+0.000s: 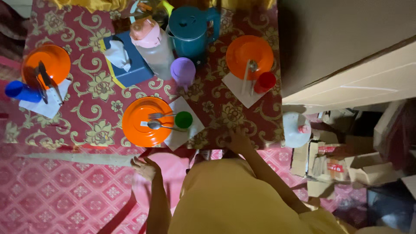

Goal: The person sets a dining table by positioning chairs around it and arranging plates, utensils, cups, napkins, and beverage containers across the tabletop by hand.

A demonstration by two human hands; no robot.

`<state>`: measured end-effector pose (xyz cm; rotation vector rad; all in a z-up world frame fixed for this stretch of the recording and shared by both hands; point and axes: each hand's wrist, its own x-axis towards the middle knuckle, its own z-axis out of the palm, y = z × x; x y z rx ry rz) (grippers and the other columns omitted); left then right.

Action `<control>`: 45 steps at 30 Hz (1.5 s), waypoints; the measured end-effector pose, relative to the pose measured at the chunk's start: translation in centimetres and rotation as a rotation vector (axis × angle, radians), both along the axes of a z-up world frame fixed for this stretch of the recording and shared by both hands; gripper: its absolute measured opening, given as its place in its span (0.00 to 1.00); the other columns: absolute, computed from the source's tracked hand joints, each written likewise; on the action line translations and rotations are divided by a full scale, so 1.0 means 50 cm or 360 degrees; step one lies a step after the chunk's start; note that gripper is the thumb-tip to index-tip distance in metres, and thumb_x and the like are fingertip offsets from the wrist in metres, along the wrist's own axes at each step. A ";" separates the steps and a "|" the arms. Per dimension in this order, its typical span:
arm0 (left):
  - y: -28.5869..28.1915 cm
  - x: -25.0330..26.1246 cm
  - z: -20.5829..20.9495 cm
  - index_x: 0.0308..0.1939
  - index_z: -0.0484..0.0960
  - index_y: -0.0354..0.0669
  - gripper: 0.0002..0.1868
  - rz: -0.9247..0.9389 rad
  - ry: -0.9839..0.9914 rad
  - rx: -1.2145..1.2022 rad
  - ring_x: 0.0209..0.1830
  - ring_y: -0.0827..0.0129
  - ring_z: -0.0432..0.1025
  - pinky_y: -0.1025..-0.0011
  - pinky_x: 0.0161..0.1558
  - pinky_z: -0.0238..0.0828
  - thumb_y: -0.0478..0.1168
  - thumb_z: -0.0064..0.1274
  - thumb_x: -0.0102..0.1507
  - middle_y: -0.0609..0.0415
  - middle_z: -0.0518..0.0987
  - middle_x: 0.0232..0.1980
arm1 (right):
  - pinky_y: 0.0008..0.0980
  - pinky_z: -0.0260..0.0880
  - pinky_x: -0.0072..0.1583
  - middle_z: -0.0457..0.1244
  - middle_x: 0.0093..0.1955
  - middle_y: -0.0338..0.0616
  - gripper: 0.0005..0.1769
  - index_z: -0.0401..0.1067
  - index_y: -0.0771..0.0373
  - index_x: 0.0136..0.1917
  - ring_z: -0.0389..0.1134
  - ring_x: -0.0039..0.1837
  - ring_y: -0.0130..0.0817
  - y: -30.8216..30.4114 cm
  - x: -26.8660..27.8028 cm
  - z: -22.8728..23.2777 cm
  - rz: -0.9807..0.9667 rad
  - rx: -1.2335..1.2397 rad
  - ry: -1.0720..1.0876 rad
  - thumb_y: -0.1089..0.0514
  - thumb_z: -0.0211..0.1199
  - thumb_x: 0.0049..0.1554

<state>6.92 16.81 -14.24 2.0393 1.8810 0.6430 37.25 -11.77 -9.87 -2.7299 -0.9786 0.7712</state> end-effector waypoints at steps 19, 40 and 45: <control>-0.325 0.070 -0.112 0.35 0.89 0.61 0.13 0.0216 0.0423 -0.0090 0.49 0.56 0.75 0.44 0.57 0.59 0.57 0.57 0.54 0.54 0.85 0.43 | 0.57 0.53 0.74 0.45 0.80 0.62 0.44 0.57 0.50 0.78 0.49 0.79 0.62 -0.020 0.107 0.104 0.0776 -0.0082 0.0293 0.36 0.63 0.53; -0.534 0.049 -0.117 0.56 0.82 0.44 0.23 -0.0062 -0.1150 -0.2024 0.53 0.60 0.75 0.57 0.55 0.64 0.55 0.48 0.68 0.47 0.81 0.54 | 0.43 0.74 0.52 0.69 0.48 0.49 0.33 0.70 0.63 0.61 0.72 0.48 0.39 0.131 0.193 -0.007 0.1084 -0.0263 0.0385 0.33 0.66 0.58; -0.452 0.027 -0.121 0.59 0.80 0.39 0.21 0.0093 -0.1659 -0.1828 0.50 0.63 0.76 0.65 0.50 0.69 0.50 0.47 0.70 0.46 0.81 0.54 | 0.35 0.73 0.44 0.69 0.50 0.47 0.33 0.63 0.65 0.68 0.71 0.46 0.33 0.250 0.151 0.160 0.0941 0.0028 0.0276 0.39 0.63 0.60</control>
